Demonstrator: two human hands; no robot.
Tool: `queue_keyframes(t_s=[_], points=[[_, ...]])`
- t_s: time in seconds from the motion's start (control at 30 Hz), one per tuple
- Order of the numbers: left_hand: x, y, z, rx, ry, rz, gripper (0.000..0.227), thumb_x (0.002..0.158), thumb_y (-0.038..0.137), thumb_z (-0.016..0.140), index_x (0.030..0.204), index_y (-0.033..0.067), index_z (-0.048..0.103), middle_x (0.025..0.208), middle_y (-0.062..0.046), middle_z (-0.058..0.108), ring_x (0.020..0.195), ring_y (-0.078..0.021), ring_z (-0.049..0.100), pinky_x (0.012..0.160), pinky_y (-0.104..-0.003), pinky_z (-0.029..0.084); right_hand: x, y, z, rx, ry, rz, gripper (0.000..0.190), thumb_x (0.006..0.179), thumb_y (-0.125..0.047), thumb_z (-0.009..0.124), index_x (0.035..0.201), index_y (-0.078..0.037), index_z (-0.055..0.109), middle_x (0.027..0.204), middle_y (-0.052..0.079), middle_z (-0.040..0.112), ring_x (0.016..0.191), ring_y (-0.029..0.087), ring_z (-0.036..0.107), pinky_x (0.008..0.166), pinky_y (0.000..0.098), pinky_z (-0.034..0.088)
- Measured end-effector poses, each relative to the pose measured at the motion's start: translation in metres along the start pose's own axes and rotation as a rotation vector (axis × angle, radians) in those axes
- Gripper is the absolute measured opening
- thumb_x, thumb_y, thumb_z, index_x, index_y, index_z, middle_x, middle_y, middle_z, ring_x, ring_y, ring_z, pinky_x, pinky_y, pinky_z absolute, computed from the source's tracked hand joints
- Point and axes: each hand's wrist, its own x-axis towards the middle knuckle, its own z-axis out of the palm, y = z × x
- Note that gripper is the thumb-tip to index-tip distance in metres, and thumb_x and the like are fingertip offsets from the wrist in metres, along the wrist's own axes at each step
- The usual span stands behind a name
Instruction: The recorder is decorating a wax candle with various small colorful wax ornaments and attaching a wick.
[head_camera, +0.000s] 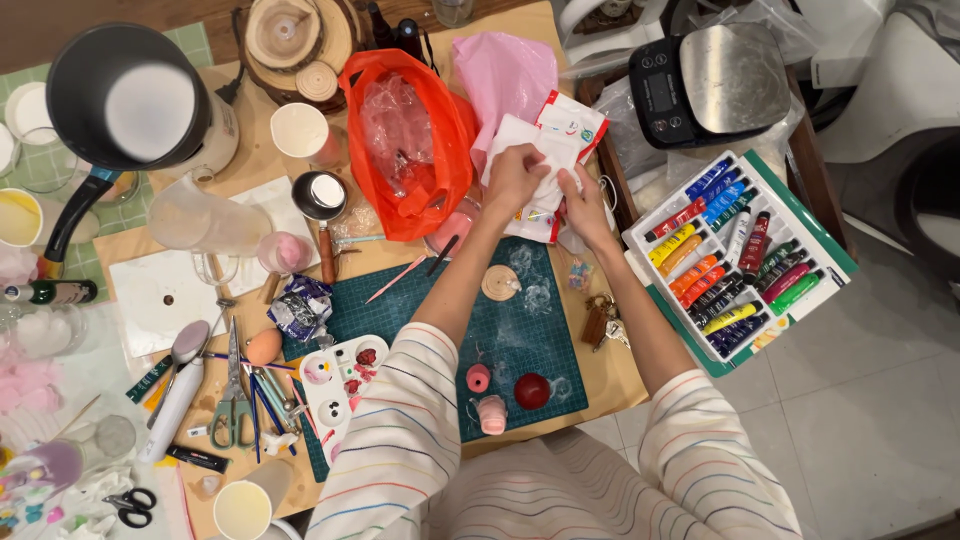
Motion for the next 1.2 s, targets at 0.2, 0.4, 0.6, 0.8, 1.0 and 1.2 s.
queue_keyframes(t_s=[0.2,0.4,0.6,0.8,1.0,1.2], points=[[-0.015,-0.005,0.009,0.316,0.138,0.238,0.012,0.077,0.005,0.074,0.089,0.0011,0.074,0.097,-0.021,0.068,0.097,-0.0403,0.065,0.085,-0.049,0.054,-0.017,-0.012,0.015,-0.080,-0.035,-0.141,0.028,0.111,-0.026,0.055,0.128,-0.007,0.066,0.079,-0.006,0.056,0.063,0.002,0.046,0.054,0.0213,0.037],[-0.022,0.012,0.010,0.503,0.192,0.233,0.011,0.079,0.006,0.073,0.086,-0.0003,0.070,0.106,-0.022,0.066,0.101,-0.0402,0.065,0.084,-0.048,0.054,-0.018,-0.009,0.028,0.042,-0.007,-0.088,0.028,0.109,-0.028,0.056,0.129,-0.009,0.064,0.081,-0.007,0.059,0.061,0.000,0.047,0.052,0.0200,0.039],[-0.028,0.030,-0.015,0.165,0.100,0.240,0.017,0.075,0.004,0.067,0.092,0.0015,0.071,0.102,-0.017,0.068,0.096,-0.0368,0.068,0.084,-0.046,0.055,0.003,-0.003,0.006,0.239,-0.024,0.033,0.025,0.109,-0.033,0.055,0.123,-0.013,0.063,0.080,-0.008,0.061,0.058,0.000,0.047,0.050,0.0193,0.036],[-0.016,0.014,0.002,0.339,0.202,0.184,0.006,0.078,0.007,0.073,0.083,0.0042,0.073,0.101,-0.019,0.066,0.095,-0.0390,0.067,0.083,-0.046,0.053,0.005,0.014,0.007,0.034,-0.101,-0.074,0.025,0.116,-0.032,0.058,0.114,-0.008,0.063,0.079,-0.005,0.050,0.064,0.003,0.042,0.055,0.0222,0.032],[-0.052,0.051,-0.016,-0.189,0.036,-0.047,0.026,0.090,0.016,0.069,0.114,0.0117,0.077,0.105,-0.013,0.078,0.088,-0.0220,0.076,0.079,-0.033,0.059,-0.006,0.011,-0.027,-0.350,0.325,-0.460,0.021,0.109,-0.012,0.054,0.126,-0.002,0.061,0.105,0.008,0.070,0.091,0.016,0.066,0.080,0.0302,0.053],[-0.087,0.075,0.000,-0.574,-0.143,0.043,0.060,0.090,0.023,0.074,0.145,0.0160,0.051,0.129,-0.010,0.061,0.097,-0.0167,0.073,0.081,-0.029,0.058,-0.009,-0.033,-0.026,0.958,-0.029,-0.046,0.029,0.108,-0.007,0.058,0.137,-0.002,0.057,0.130,0.013,0.064,0.108,0.023,0.063,0.095,0.0332,0.054]])
